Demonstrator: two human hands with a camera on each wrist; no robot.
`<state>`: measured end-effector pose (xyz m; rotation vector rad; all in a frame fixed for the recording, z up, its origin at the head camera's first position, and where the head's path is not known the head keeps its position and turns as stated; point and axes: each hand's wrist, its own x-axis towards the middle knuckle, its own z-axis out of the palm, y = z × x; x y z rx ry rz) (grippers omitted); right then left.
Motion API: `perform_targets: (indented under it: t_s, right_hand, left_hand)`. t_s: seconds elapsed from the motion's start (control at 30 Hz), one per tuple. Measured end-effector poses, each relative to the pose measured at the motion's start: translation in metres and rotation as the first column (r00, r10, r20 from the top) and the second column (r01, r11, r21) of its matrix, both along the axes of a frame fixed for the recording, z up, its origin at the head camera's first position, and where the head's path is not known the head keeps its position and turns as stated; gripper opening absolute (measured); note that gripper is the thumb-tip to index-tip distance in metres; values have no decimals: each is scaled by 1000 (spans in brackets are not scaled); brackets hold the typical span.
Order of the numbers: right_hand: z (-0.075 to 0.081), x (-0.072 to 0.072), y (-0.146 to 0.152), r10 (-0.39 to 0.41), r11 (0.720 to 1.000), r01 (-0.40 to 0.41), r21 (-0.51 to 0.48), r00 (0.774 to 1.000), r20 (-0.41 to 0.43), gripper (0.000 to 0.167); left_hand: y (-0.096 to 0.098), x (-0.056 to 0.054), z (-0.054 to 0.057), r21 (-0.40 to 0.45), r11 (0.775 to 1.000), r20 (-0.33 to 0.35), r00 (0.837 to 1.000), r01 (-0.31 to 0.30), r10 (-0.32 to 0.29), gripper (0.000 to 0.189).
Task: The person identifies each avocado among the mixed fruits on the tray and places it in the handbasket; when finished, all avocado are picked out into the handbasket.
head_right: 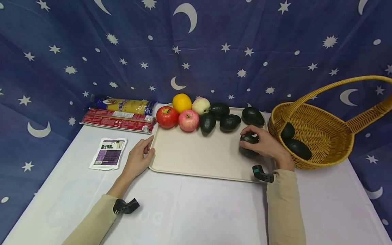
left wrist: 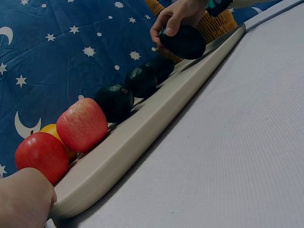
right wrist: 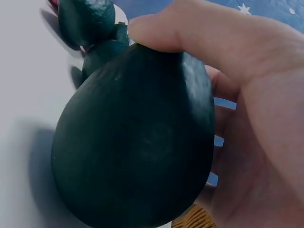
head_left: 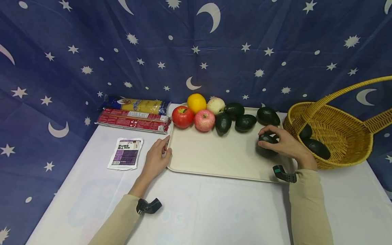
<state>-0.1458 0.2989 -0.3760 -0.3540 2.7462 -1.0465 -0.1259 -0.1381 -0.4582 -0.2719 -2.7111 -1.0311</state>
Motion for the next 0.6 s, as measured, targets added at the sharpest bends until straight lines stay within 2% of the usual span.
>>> perform_targets:
  t_s: [0.27, 0.47, 0.6]
  right_hand:
    - [9, 4, 2, -19, 1000, 20, 15, 997, -70, 39]
    - [21, 10, 6, -60, 998, 60, -15, 998, -13, 52]
    - [28, 14, 9, -79, 997, 79, -22, 997, -12, 49]
  left_hand:
    - [0, 0, 0, -1, 1000, 0, 1000, 3, -3, 48]
    - [0, -1, -1, -2, 1000, -3, 1000, 4, -4, 48]
    - [0, -1, -1, -2, 1000, -3, 1000, 6, -6, 48]
